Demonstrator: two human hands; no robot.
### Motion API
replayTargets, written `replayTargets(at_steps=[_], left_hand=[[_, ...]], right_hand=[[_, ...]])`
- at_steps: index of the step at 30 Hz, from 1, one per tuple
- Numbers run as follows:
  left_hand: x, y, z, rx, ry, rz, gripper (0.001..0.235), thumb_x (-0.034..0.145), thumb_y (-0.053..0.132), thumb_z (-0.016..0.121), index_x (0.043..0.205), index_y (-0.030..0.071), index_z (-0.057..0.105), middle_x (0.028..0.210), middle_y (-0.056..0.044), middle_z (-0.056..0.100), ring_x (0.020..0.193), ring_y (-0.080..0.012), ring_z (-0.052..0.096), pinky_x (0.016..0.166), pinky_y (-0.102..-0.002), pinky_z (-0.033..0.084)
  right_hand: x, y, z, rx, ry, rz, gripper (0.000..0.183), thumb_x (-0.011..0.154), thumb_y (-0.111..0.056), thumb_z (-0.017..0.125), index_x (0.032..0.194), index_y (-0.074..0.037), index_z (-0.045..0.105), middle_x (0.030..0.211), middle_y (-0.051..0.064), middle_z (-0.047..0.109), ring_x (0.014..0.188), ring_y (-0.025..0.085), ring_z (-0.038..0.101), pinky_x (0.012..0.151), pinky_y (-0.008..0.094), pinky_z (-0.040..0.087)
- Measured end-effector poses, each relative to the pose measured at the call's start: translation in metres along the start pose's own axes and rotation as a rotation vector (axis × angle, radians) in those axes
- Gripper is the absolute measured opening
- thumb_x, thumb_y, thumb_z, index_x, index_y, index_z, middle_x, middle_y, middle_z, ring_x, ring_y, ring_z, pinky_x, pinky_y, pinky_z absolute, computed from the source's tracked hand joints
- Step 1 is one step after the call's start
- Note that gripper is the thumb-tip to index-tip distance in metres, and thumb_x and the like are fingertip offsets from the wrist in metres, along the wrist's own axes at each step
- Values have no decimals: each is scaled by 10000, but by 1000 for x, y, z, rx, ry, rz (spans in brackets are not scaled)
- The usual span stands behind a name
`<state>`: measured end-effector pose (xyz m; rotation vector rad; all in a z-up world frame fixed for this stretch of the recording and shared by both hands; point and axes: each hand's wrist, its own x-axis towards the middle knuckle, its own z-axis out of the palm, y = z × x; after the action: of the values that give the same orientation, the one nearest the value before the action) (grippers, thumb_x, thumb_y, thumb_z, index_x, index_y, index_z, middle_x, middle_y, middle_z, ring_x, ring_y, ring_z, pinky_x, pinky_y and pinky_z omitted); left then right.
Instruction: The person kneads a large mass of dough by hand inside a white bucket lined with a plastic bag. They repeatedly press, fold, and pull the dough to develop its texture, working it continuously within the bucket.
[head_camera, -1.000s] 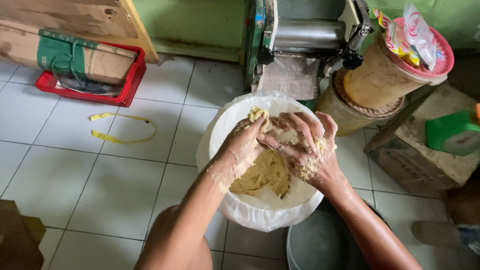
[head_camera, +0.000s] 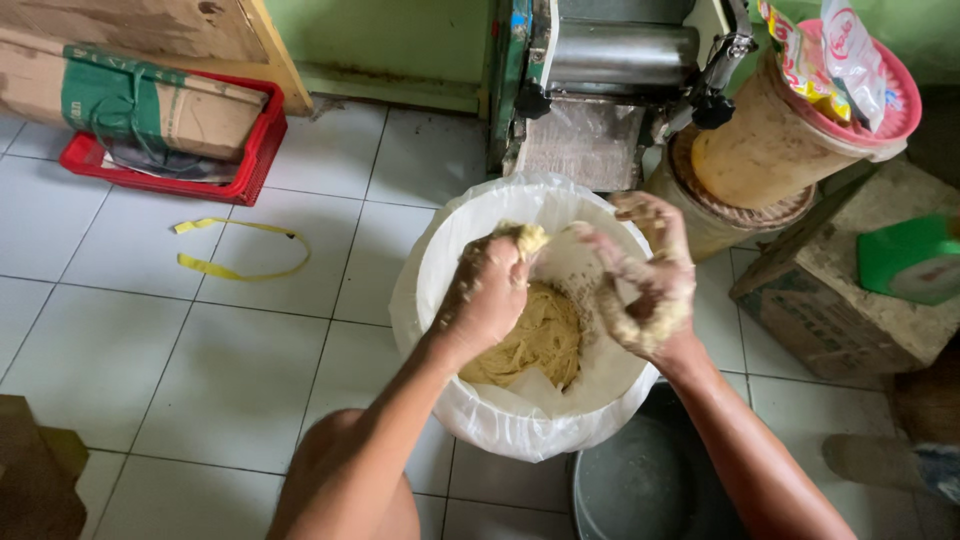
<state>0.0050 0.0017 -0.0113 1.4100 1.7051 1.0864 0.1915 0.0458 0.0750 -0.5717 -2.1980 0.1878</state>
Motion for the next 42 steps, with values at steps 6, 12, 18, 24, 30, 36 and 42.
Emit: replayTargets(at_steps=[6, 12, 18, 24, 30, 36, 42], left_hand=[[1, -32, 27, -61, 178, 305, 201, 858, -95, 547, 1024, 15, 567, 926, -156, 605, 871, -312, 615, 754, -427, 489], [-6, -37, 32, -219, 158, 291, 328, 890, -87, 486, 1205, 2, 507, 1013, -166, 607, 987, -312, 620, 897, -420, 489], [-9, -23, 30, -28, 293, 340, 264, 959, -22, 575, 1215, 15, 524, 1026, -220, 609, 979, -379, 608, 863, -465, 475], [-9, 1, 20, -88, 289, 363, 294, 961, -44, 540, 1247, 15, 574, 1027, -229, 639, 978, -408, 631, 853, -470, 510], [-19, 27, -9, 186, 308, 404, 368, 891, -48, 597, 1251, 16, 633, 1049, -240, 683, 955, -422, 665, 799, -498, 538], [-25, 41, -13, 346, 208, 494, 355, 953, 77, 681, 1287, 196, 669, 1113, -177, 728, 835, -293, 742, 661, -379, 616], [-41, 52, -33, 391, 243, 428, 496, 960, 152, 725, 1435, 217, 599, 1175, -190, 690, 784, -270, 728, 563, -354, 593]], right_hand=[[-12, -11, 21, -133, 2, -184, 615, 829, 33, 702, 1328, -325, 734, 1478, 141, 531, 1360, 302, 507, 1118, 447, 432], [-10, -32, 20, -296, -108, -83, 720, 720, -54, 745, 1376, -343, 679, 1510, 177, 479, 1411, 414, 439, 1180, 591, 288], [-2, -28, 19, -330, -85, -56, 649, 773, -91, 756, 1363, -351, 679, 1519, 170, 480, 1410, 411, 453, 1177, 610, 293], [-5, -24, 21, -239, -99, -9, 624, 810, -117, 765, 1399, -294, 659, 1535, 182, 473, 1424, 414, 453, 1173, 580, 337], [-7, -21, 19, -298, -172, 54, 699, 723, -160, 751, 1416, -225, 695, 1548, 179, 437, 1406, 406, 446, 1135, 568, 346], [-18, 3, 28, -280, -346, 246, 178, 700, -193, 741, 856, -118, 785, 1545, 119, 452, 1378, 356, 462, 1095, 519, 390], [-68, 74, 39, -167, -464, 122, 359, 871, -253, 725, 1180, -71, 731, 1343, 130, 626, 1284, 356, 562, 1069, 490, 454]])
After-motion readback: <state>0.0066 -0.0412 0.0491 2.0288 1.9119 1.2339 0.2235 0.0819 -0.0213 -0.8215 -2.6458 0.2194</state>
